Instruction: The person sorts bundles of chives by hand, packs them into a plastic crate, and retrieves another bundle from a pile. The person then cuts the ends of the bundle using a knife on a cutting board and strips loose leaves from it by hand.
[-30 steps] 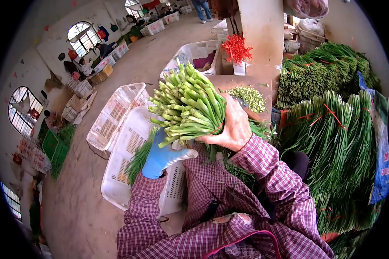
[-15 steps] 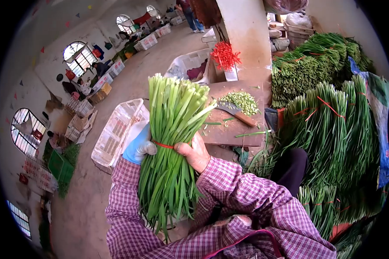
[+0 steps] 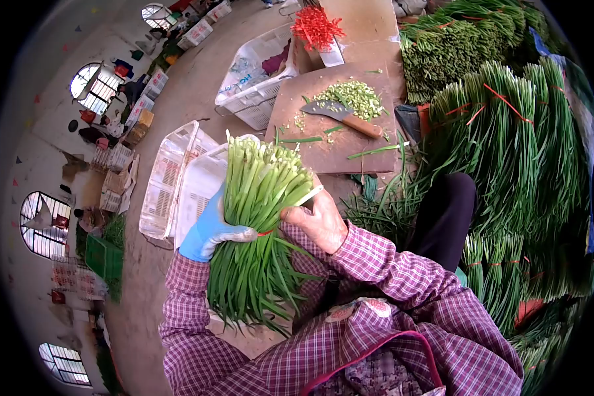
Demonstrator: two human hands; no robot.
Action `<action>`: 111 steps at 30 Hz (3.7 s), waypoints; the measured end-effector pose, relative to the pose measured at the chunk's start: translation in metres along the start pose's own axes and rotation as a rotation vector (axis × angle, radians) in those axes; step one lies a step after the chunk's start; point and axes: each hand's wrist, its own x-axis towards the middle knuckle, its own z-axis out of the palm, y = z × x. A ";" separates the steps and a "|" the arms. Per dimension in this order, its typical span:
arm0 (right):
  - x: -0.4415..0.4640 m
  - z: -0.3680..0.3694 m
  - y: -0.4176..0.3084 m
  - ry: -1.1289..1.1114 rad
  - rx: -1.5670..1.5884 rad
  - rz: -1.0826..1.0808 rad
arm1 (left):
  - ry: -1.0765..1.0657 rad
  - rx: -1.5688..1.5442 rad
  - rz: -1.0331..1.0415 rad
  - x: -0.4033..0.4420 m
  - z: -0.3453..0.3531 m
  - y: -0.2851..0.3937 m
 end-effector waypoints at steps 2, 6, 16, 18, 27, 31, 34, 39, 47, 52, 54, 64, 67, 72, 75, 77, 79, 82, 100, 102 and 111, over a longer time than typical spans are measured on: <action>-0.001 -0.002 -0.003 0.046 -0.024 0.048 | 0.009 0.125 0.010 -0.004 0.006 0.009; -0.011 -0.016 0.015 0.077 -0.090 0.128 | 0.002 0.266 0.007 -0.014 -0.001 -0.014; -0.044 -0.076 -0.004 0.033 -0.345 0.149 | 0.074 -0.046 -0.244 -0.052 0.046 -0.106; -0.045 -0.074 -0.009 -0.087 -0.514 -0.051 | 0.090 -0.116 -0.297 -0.050 0.056 -0.110; -0.039 -0.064 -0.018 -0.267 -0.895 -0.135 | 0.012 -0.027 -0.280 -0.041 0.057 -0.113; -0.040 -0.062 -0.013 -0.256 -0.935 -0.170 | 0.016 0.005 -0.229 -0.037 0.057 -0.113; -0.043 -0.061 -0.008 -0.248 -0.884 -0.199 | 0.024 0.045 -0.190 -0.038 0.054 -0.118; -0.037 -0.071 0.006 -0.152 -0.926 -0.209 | 0.048 0.156 -0.128 -0.036 0.058 -0.109; -0.043 -0.154 0.028 -0.170 -1.480 0.340 | 0.238 0.677 -0.052 -0.029 0.077 -0.157; -0.057 -0.091 0.013 -0.272 -0.764 -0.181 | 0.278 0.661 -0.048 -0.023 0.100 -0.167; -0.082 -0.114 0.053 -0.576 -1.073 0.162 | 0.315 0.711 -0.007 -0.024 0.103 -0.169; -0.057 -0.104 0.045 -0.418 -0.832 -0.109 | 0.308 0.870 -0.083 -0.014 0.107 -0.171; -0.044 -0.145 0.068 -0.842 -1.321 1.135 | 0.281 0.927 -0.057 -0.012 0.107 -0.167; -0.048 -0.106 0.012 -0.154 -0.931 0.299 | 0.299 0.943 -0.082 -0.011 0.110 -0.167; -0.065 -0.081 0.044 -0.238 -1.063 0.228 | 0.322 0.952 -0.071 -0.010 0.113 -0.169; -0.073 -0.078 0.058 -0.196 -1.087 0.166 | 0.319 0.938 -0.077 -0.011 0.113 -0.171; -0.077 -0.080 0.059 -0.196 -0.947 0.330 | 0.313 0.983 -0.064 -0.013 0.113 -0.173; -0.081 -0.084 0.067 -0.136 -0.921 0.271 | 0.303 0.998 -0.057 -0.012 0.114 -0.174; -0.075 -0.084 0.047 -0.197 -1.124 0.180 | 0.358 0.930 0.065 -0.013 0.111 -0.184; -0.076 -0.088 0.058 -0.189 -0.998 0.217 | 0.365 0.930 0.075 -0.013 0.111 -0.185; -0.084 -0.130 0.110 0.320 -0.539 0.523 | 0.296 0.868 -0.059 -0.010 0.111 -0.171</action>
